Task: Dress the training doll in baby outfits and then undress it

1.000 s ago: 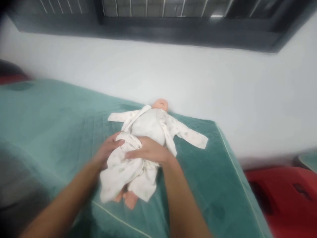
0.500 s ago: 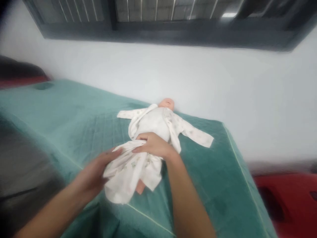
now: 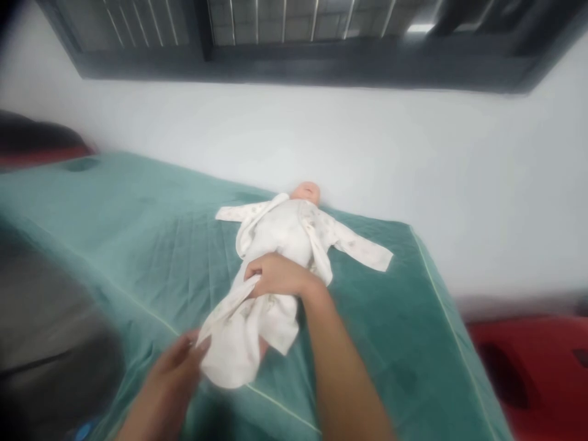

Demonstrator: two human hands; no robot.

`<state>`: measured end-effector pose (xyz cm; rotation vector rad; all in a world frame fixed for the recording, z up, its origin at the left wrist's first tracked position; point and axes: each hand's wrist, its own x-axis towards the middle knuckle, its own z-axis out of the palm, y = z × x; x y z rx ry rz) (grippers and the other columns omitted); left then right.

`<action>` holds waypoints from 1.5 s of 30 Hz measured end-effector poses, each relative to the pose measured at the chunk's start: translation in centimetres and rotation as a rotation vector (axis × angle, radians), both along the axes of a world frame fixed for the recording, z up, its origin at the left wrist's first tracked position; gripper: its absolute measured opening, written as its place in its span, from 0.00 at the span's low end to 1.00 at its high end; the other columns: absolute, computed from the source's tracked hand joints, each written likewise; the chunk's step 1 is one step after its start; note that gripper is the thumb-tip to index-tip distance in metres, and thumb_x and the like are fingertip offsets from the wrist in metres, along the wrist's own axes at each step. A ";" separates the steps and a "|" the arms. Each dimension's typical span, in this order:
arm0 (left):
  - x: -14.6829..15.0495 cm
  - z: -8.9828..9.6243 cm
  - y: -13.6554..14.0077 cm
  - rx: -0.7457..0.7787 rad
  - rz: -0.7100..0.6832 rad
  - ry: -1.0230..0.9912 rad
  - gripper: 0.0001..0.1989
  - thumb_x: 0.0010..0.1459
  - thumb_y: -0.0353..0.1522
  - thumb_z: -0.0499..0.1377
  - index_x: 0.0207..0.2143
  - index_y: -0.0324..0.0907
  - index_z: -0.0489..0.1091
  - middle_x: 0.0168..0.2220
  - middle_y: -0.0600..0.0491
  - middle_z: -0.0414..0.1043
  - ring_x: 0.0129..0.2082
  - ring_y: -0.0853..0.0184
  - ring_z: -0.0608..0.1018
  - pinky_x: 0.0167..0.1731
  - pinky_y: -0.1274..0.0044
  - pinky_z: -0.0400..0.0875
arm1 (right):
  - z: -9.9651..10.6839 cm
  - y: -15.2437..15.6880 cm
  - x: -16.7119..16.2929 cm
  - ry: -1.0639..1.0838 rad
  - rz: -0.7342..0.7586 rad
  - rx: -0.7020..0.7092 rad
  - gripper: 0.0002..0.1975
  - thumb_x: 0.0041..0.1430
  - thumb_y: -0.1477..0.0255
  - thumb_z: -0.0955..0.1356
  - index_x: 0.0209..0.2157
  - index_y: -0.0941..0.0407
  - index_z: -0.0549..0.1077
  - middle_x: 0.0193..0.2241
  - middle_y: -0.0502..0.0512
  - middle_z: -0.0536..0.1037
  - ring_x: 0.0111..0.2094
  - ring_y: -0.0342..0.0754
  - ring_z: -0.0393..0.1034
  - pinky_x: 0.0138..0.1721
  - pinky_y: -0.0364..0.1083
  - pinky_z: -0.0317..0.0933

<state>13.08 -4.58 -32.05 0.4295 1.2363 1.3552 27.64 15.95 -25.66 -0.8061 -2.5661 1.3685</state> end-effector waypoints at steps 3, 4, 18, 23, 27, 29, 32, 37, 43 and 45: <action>-0.9 -0.3 0.9 0.015 0.052 0.160 0.16 0.49 0.42 0.68 0.34 0.41 0.72 0.24 0.55 0.74 0.22 0.70 0.73 0.23 0.80 0.66 | 0.0 -0.2 -0.1 -0.025 -0.005 0.026 0.08 0.46 0.68 0.73 0.30 0.55 0.78 0.29 0.47 0.78 0.31 0.45 0.69 0.29 0.41 0.56; -1.2 -0.2 1.4 0.008 0.023 0.188 0.16 0.49 0.42 0.68 0.33 0.41 0.72 0.23 0.56 0.73 0.20 0.69 0.72 0.21 0.80 0.64 | 0.0 -0.2 0.0 -0.032 -0.007 0.034 0.08 0.46 0.67 0.73 0.30 0.55 0.77 0.28 0.47 0.77 0.30 0.45 0.69 0.29 0.41 0.56; -0.5 2.6 3.0 -0.035 -0.146 0.234 0.20 0.50 0.46 0.64 0.38 0.40 0.72 0.24 0.55 0.73 0.21 0.68 0.72 0.23 0.78 0.63 | 0.2 -0.1 0.6 -0.052 0.019 0.072 0.13 0.50 0.59 0.73 0.28 0.56 0.76 0.25 0.45 0.73 0.27 0.41 0.62 0.27 0.41 0.51; -0.4 2.1 3.7 0.037 -0.083 0.234 0.24 0.46 0.47 0.67 0.39 0.40 0.71 0.34 0.51 0.77 0.30 0.65 0.75 0.27 0.77 0.65 | 0.8 0.1 1.1 -0.022 0.049 0.032 0.17 0.50 0.56 0.73 0.29 0.56 0.74 0.27 0.45 0.72 0.29 0.42 0.63 0.28 0.41 0.52; -0.5 1.9 4.5 0.122 -0.028 0.311 0.26 0.47 0.51 0.64 0.37 0.40 0.69 0.33 0.51 0.75 0.26 0.67 0.71 0.27 0.76 0.66 | 0.8 0.4 1.5 -0.027 0.058 0.008 0.18 0.49 0.56 0.74 0.31 0.56 0.73 0.29 0.46 0.72 0.30 0.43 0.64 0.28 0.41 0.53; -0.6 1.7 5.1 0.150 -0.011 0.363 0.26 0.49 0.52 0.63 0.38 0.40 0.68 0.32 0.52 0.74 0.27 0.68 0.71 0.27 0.77 0.66 | 0.7 0.5 1.6 -0.029 0.061 0.006 0.18 0.49 0.56 0.74 0.33 0.56 0.74 0.30 0.47 0.72 0.32 0.44 0.64 0.29 0.41 0.53; -1.1 1.2 6.3 0.185 -0.011 0.406 0.24 0.51 0.51 0.61 0.40 0.41 0.67 0.33 0.52 0.74 0.28 0.67 0.71 0.28 0.77 0.67 | 0.6 0.6 1.6 -0.029 0.058 0.000 0.19 0.49 0.56 0.74 0.35 0.56 0.74 0.33 0.48 0.74 0.34 0.46 0.66 0.31 0.41 0.55; -2.1 0.6 8.4 0.320 -0.007 0.471 0.22 0.52 0.50 0.61 0.38 0.42 0.66 0.34 0.52 0.74 0.31 0.66 0.73 0.31 0.76 0.68 | 0.9 0.3 1.3 -0.002 0.042 -0.011 0.16 0.50 0.59 0.74 0.36 0.55 0.74 0.36 0.49 0.76 0.36 0.48 0.68 0.33 0.42 0.57; -2.1 1.0 8.9 0.297 -0.005 0.398 0.24 0.51 0.49 0.63 0.41 0.41 0.66 0.33 0.52 0.75 0.32 0.64 0.76 0.29 0.77 0.67 | 1.1 0.2 1.4 -0.030 -0.010 -0.006 0.18 0.48 0.59 0.75 0.36 0.55 0.73 0.35 0.49 0.75 0.36 0.48 0.68 0.33 0.42 0.57; -1.7 1.0 8.2 0.229 0.018 0.359 0.25 0.49 0.50 0.64 0.41 0.41 0.66 0.32 0.52 0.75 0.30 0.64 0.76 0.27 0.77 0.67 | 1.2 0.2 1.4 -0.026 0.006 -0.010 0.18 0.48 0.58 0.75 0.36 0.55 0.73 0.35 0.48 0.75 0.36 0.47 0.68 0.33 0.42 0.57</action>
